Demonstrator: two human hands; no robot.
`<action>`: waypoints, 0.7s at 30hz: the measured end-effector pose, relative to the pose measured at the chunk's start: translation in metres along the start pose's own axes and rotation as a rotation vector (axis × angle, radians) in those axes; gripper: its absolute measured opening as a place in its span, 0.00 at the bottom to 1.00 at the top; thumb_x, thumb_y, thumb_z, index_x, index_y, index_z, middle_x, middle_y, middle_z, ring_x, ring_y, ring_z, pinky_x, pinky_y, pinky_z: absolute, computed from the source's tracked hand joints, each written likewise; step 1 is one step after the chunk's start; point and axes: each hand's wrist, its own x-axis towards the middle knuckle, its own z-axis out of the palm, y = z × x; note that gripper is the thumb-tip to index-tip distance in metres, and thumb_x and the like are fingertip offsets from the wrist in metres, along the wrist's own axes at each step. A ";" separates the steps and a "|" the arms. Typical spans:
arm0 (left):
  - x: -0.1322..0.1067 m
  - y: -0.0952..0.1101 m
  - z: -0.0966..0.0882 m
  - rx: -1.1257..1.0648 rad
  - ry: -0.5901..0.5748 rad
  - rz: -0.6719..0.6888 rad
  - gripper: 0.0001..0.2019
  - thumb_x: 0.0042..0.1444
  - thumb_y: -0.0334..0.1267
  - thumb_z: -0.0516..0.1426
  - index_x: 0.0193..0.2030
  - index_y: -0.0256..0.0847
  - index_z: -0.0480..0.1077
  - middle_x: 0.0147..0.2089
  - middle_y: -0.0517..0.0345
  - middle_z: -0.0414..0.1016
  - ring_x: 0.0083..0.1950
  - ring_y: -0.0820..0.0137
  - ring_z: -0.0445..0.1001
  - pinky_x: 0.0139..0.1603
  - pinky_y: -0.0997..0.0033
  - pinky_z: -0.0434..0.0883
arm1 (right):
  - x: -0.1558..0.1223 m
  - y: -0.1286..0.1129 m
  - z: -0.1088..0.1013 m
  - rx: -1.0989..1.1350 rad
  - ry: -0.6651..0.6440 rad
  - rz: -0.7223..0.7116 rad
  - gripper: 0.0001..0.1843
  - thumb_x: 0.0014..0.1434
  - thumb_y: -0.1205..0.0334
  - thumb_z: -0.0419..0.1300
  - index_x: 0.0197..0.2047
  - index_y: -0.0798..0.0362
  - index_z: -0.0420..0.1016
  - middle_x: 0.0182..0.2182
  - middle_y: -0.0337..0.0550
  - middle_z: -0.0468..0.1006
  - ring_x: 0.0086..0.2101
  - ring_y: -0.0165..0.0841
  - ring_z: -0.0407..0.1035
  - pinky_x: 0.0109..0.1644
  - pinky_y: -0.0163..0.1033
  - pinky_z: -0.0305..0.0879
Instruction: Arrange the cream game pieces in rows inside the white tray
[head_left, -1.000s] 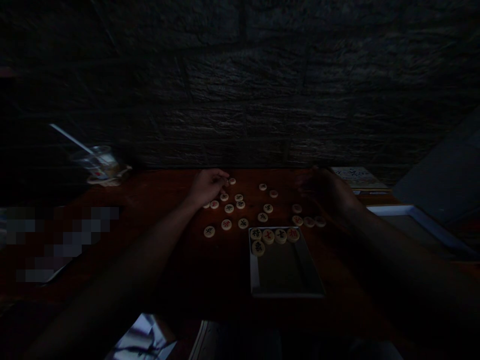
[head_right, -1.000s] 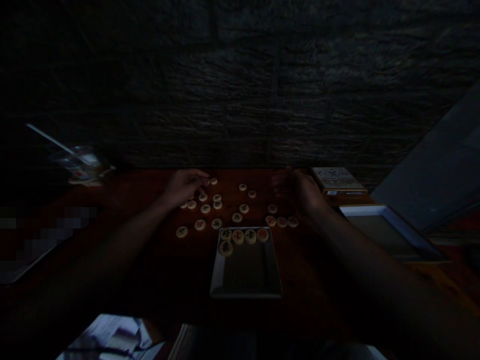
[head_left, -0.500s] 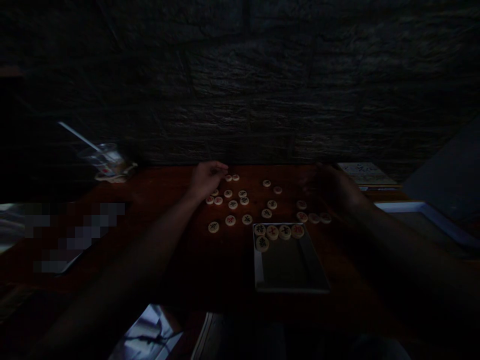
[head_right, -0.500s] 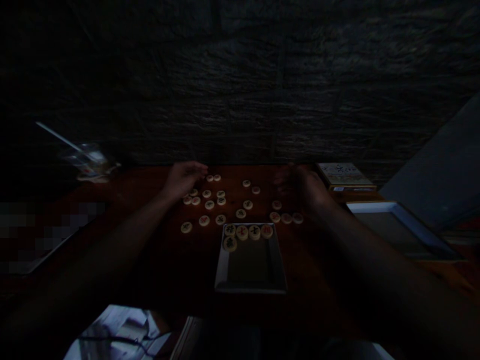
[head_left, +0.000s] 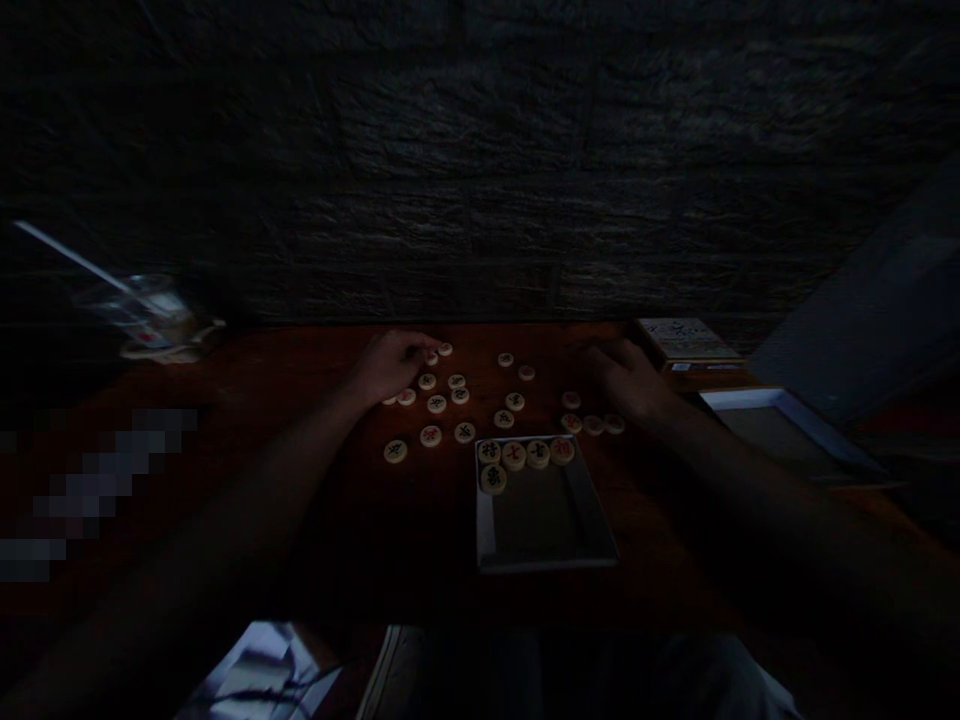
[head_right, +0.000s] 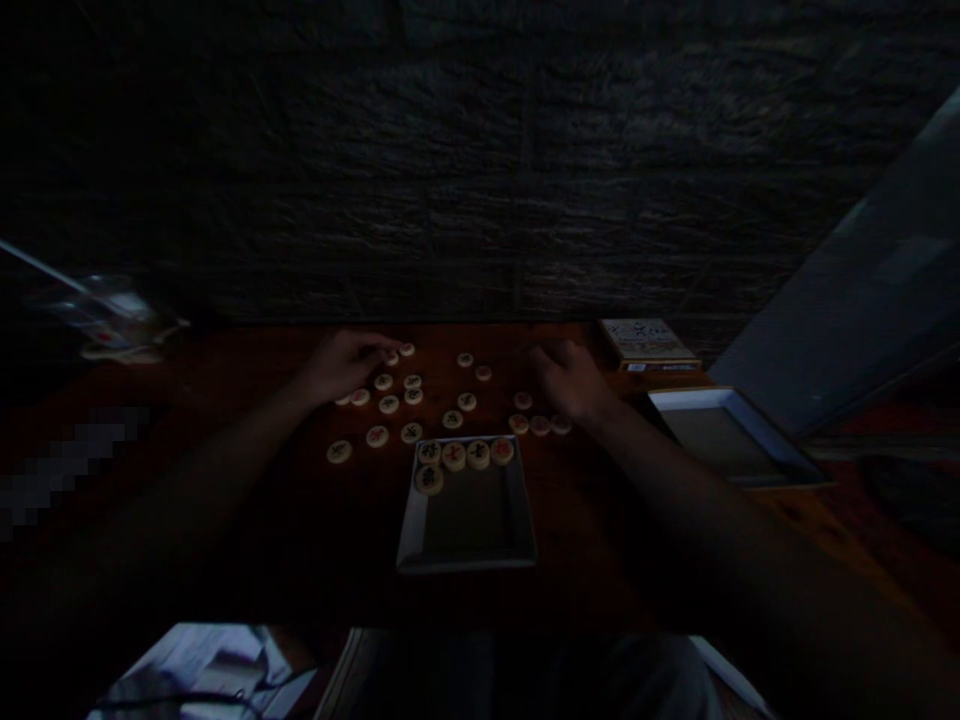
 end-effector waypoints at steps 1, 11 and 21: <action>0.000 0.000 0.000 -0.011 0.014 0.006 0.13 0.61 0.36 0.59 0.45 0.49 0.85 0.51 0.56 0.86 0.54 0.59 0.83 0.59 0.61 0.74 | 0.000 0.000 -0.001 -0.050 -0.025 -0.032 0.13 0.63 0.59 0.58 0.39 0.50 0.86 0.44 0.44 0.87 0.50 0.43 0.78 0.56 0.45 0.69; 0.002 -0.005 0.002 0.050 0.124 -0.055 0.10 0.60 0.39 0.60 0.41 0.51 0.85 0.44 0.57 0.87 0.45 0.58 0.83 0.49 0.63 0.76 | 0.012 -0.003 -0.023 -0.152 -0.307 0.071 0.07 0.51 0.64 0.68 0.34 0.50 0.88 0.36 0.44 0.88 0.35 0.39 0.78 0.38 0.39 0.71; 0.003 -0.008 0.001 0.035 0.171 -0.047 0.08 0.60 0.41 0.61 0.40 0.50 0.84 0.44 0.57 0.87 0.47 0.58 0.83 0.54 0.59 0.76 | 0.000 -0.014 -0.033 -0.180 -0.589 0.100 0.12 0.59 0.54 0.66 0.32 0.53 0.84 0.25 0.44 0.83 0.22 0.33 0.72 0.24 0.36 0.66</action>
